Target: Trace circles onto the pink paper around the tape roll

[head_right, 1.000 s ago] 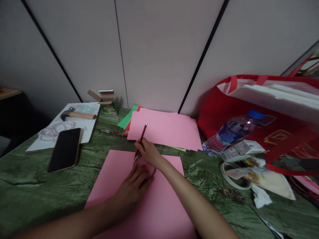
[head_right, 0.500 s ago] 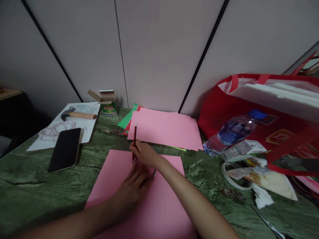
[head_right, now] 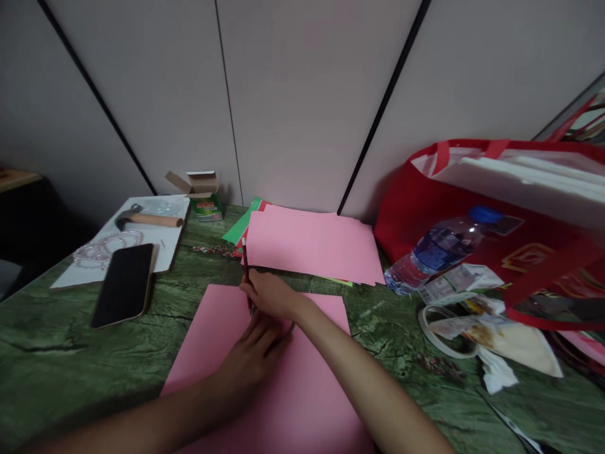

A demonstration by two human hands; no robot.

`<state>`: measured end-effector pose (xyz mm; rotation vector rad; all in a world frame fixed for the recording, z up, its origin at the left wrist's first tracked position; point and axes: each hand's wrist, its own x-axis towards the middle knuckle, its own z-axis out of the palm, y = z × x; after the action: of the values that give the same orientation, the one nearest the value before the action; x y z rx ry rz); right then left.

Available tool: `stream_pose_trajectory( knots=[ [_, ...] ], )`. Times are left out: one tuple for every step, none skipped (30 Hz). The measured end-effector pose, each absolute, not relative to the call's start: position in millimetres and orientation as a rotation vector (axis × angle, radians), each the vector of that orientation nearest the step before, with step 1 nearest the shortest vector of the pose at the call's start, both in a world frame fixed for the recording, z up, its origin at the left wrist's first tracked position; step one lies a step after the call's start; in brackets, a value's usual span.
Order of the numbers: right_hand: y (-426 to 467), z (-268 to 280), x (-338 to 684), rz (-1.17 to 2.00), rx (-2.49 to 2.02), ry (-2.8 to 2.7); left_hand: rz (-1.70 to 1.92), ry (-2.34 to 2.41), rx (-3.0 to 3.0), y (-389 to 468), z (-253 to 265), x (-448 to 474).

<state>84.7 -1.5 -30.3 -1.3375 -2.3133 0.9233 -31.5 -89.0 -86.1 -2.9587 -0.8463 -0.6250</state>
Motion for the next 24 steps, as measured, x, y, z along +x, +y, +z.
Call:
stream_pose_trajectory(
  knots=[
    [-2, -30, 84, 0.928, -1.341, -2.308, -0.618, -0.848, -2.955, -89, -87, -31],
    [-1, -30, 84, 0.934, -1.340, -2.301, -0.613, -0.851, -2.952, -89, -88, -31],
    [-1, -30, 85, 0.936, -1.341, -2.293, -0.612, -0.853, -2.947, -89, -89, -31],
    [0, -31, 85, 0.934, -1.344, -2.285, -0.610, -0.858, -2.944, -89, -89, -31],
    [0, -31, 86, 0.921, -1.349, -2.279, -0.608, -0.862, -2.945, -89, -89, -31],
    [1, -32, 86, 0.902, -1.355, -2.274, -0.605, -0.866, -2.947, -89, -90, -31],
    [3, -34, 88, 0.881, -1.360, -2.268, -0.599, -0.869, -2.950, -89, -90, -31],
    [4, -35, 89, 0.863, -1.360, -2.261, -0.588, -0.877, -2.952, -89, -90, -31],
    [5, -36, 90, 0.846, -1.358, -2.252, -0.588, -0.882, -2.949, -89, -90, -31],
    [6, -38, 92, 0.832, -1.354, -2.241, -0.598, -0.883, -2.938, -90, -91, -31],
    [7, -39, 94, 0.823, -1.352, -2.229, -0.610, -0.883, -2.922, -90, -92, -31],
    [8, -40, 95, 0.817, -1.350, -2.215, -0.620, -0.882, -2.904, -90, -93, -31],
    [9, -42, 97, 0.812, -1.348, -2.200, -0.625, -0.880, -2.887, -90, -94, -31],
    [10, -43, 99, 0.809, -1.348, -2.183, -0.625, -0.880, -2.872, -90, -95, -31],
    [10, -44, 100, 0.806, -1.349, -2.163, -0.619, -0.881, -2.861, -90, -96, -30],
    [11, -45, 102, 0.811, -1.350, -2.141, -0.605, -0.890, -2.855, -90, -97, -30],
    [11, -46, 104, 0.823, -1.353, -2.114, -0.592, -0.894, -2.856, -90, -98, -30],
    [11, -46, 105, 0.837, -1.357, -2.086, -0.577, -0.893, -2.863, -89, -98, -30],
    [12, -48, 107, 0.850, -1.361, -2.058, -0.560, -0.891, -2.875, -89, -99, -29],
    [12, -49, 110, 0.864, -1.364, -2.028, -0.533, -0.892, -2.892, -89, -99, -29],
    [12, -51, 112, 0.883, -1.363, -1.996, -0.509, -0.894, -2.910, -89, -100, -29],
    [12, -53, 115, 0.900, -1.357, -1.963, -0.493, -0.898, -2.926, -89, -101, -28],
    [12, -56, 118, 0.914, -1.349, -1.928, -0.486, -0.912, -2.941, -89, -102, -28],
    [11, -59, 121, 0.930, -1.341, -1.891, -0.487, -0.937, -2.955, -89, -103, -28]
  ],
)
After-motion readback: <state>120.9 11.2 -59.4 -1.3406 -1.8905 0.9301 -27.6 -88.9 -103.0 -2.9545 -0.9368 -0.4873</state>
